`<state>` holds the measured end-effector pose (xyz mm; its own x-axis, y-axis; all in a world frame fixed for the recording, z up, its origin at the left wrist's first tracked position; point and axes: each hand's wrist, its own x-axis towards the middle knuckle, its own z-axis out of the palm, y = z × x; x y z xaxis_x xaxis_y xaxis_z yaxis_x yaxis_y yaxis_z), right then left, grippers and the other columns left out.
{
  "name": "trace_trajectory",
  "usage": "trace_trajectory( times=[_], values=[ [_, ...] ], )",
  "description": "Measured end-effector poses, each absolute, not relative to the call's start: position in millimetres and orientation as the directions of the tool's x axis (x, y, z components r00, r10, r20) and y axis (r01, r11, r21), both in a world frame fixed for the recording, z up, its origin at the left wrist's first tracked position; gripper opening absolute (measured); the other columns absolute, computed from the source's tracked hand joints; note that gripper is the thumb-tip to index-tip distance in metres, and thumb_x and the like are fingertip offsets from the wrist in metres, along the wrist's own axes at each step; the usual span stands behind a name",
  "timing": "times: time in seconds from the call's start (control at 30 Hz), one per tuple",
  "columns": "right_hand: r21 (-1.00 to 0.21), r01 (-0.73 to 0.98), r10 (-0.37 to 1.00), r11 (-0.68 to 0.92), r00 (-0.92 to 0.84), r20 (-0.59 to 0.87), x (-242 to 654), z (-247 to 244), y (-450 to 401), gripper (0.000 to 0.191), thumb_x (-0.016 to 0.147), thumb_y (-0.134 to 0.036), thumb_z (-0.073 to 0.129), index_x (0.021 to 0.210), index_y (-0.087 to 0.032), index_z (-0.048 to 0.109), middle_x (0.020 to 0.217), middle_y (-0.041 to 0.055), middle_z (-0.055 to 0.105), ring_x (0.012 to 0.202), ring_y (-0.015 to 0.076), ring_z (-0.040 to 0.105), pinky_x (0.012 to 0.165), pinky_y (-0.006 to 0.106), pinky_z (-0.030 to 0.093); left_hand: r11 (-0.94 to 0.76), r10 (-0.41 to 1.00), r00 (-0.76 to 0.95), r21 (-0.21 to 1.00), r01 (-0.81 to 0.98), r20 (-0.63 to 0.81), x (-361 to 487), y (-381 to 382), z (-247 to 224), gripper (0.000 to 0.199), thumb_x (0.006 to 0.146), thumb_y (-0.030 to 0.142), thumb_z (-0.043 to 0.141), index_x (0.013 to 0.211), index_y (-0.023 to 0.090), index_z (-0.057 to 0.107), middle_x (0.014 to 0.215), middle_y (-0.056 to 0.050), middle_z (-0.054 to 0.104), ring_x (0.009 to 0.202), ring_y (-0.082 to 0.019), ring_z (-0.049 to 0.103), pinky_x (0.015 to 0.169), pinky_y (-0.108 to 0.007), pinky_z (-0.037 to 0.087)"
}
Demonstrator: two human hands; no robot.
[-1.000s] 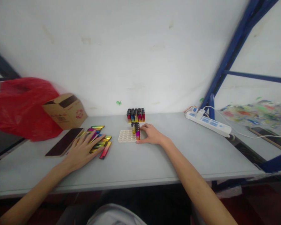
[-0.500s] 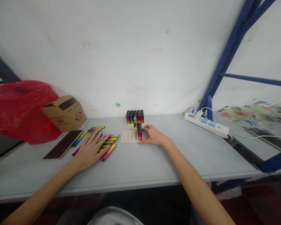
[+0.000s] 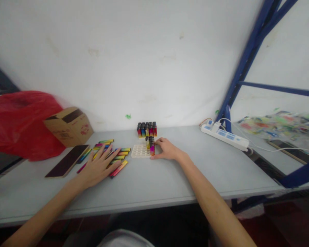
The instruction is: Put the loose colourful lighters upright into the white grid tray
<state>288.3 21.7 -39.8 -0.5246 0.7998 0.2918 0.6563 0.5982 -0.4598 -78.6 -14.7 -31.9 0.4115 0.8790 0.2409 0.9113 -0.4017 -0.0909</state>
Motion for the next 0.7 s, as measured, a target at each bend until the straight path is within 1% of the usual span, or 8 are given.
trace_trajectory(
  times=[0.1, 0.2, 0.3, 0.4, 0.47, 0.53, 0.6, 0.7],
  values=[
    [-0.458, 0.654, 0.796, 0.603, -0.53, 0.292, 288.2, -38.9, 21.0, 0.079, 0.075, -0.06, 0.083, 0.134, -0.012, 0.062, 0.125, 0.0172, 0.062, 0.119, 0.0331, 0.058, 0.108, 0.048, 0.047, -0.46, 0.81, 0.454, -0.079, 0.885, 0.373, -78.4, -20.5, -26.7, 0.063, 0.102, 0.055, 0.038, 0.152, 0.02, 0.05, 0.153, -0.018, 0.051, 0.146, -0.04, 0.037, 0.116, -0.064, 0.028],
    [-0.457, 0.656, 0.797, 0.601, -0.53, 0.288, 287.8, -37.4, 20.2, 0.078, 0.075, -0.059, 0.084, 0.134, -0.011, 0.062, 0.126, 0.0175, 0.063, 0.119, 0.0326, 0.058, 0.108, 0.047, 0.047, -0.48, 0.767, 0.448, -0.053, 0.875, 0.459, -71.2, -35.2, -17.9, 0.052, 0.098, 0.055, 0.049, 0.124, 0.016, 0.07, 0.129, -0.018, 0.064, 0.128, -0.037, 0.053, 0.107, -0.052, 0.043],
    [-0.454, 0.656, 0.796, 0.603, -0.529, 0.294, 287.7, -35.9, 19.6, 0.076, 0.075, -0.058, 0.084, 0.132, -0.012, 0.064, 0.124, 0.0168, 0.063, 0.117, 0.0323, 0.059, 0.107, 0.047, 0.047, -0.498, 0.785, 0.473, -0.047, 0.866, 0.4, -59.8, -53.1, -14.2, 0.037, 0.097, 0.048, 0.052, 0.103, 0.021, 0.076, 0.113, -0.013, 0.068, 0.114, -0.034, 0.061, 0.096, -0.048, 0.048],
    [-0.453, 0.657, 0.796, 0.603, -0.53, 0.292, 287.6, -34.6, 18.8, 0.076, 0.075, -0.058, 0.084, 0.132, -0.013, 0.064, 0.123, 0.0162, 0.063, 0.117, 0.0322, 0.059, 0.107, 0.047, 0.047, -0.498, 0.814, 0.482, -0.037, 0.866, 0.324, -52.0, -64.6, -18.7, 0.034, 0.098, 0.039, 0.048, 0.107, 0.023, 0.076, 0.109, -0.011, 0.071, 0.105, -0.032, 0.065, 0.092, -0.048, 0.049],
    [-0.459, 0.657, 0.8, 0.598, -0.529, 0.284, 287.5, -34.2, 18.2, 0.077, 0.074, -0.057, 0.084, 0.132, -0.012, 0.063, 0.123, 0.0165, 0.063, 0.117, 0.0324, 0.059, 0.108, 0.047, 0.047, -0.489, 0.82, 0.463, -0.008, 0.872, 0.336, -50.6, -66.6, -22.5, 0.036, 0.099, 0.037, 0.045, 0.108, 0.022, 0.076, 0.109, -0.012, 0.072, 0.105, -0.032, 0.066, 0.094, -0.049, 0.049],
    [-0.466, 0.657, 0.803, 0.593, -0.525, 0.282, 287.5, -34.4, 17.8, 0.077, 0.075, -0.057, 0.084, 0.132, -0.011, 0.063, 0.124, 0.0172, 0.063, 0.118, 0.0327, 0.059, 0.108, 0.048, 0.047, -0.502, 0.814, 0.447, 0.063, 0.862, 0.371, -51.4, -64.7, -22.7, 0.039, 0.1, 0.041, 0.043, 0.109, 0.022, 0.076, 0.111, -0.012, 0.074, 0.107, -0.033, 0.066, 0.096, -0.048, 0.048],
    [-0.471, 0.653, 0.802, 0.594, -0.521, 0.29, 287.6, -35.2, 17.9, 0.075, 0.075, -0.057, 0.084, 0.131, -0.012, 0.064, 0.124, 0.0171, 0.063, 0.118, 0.0331, 0.059, 0.108, 0.049, 0.047, -0.523, 0.813, 0.419, 0.191, 0.831, 0.404, -52.1, -60.0, -16.7, 0.043, 0.1, 0.047, 0.043, 0.113, 0.023, 0.076, 0.112, -0.011, 0.076, 0.103, -0.031, 0.068, 0.092, -0.042, 0.051],
    [-0.473, 0.646, 0.799, 0.599, -0.518, 0.305, 287.8, -36.8, 18.6, 0.075, 0.074, -0.058, 0.085, 0.131, -0.014, 0.064, 0.123, 0.0163, 0.063, 0.117, 0.0334, 0.059, 0.107, 0.05, 0.047, -0.5, 0.852, 0.334, 0.436, 0.748, 0.403, -48.8, -47.7, 3.3, 0.045, 0.096, 0.054, 0.052, 0.122, 0.024, 0.074, 0.102, -0.007, 0.078, 0.082, -0.024, 0.07, 0.075, -0.033, 0.053]
  ],
)
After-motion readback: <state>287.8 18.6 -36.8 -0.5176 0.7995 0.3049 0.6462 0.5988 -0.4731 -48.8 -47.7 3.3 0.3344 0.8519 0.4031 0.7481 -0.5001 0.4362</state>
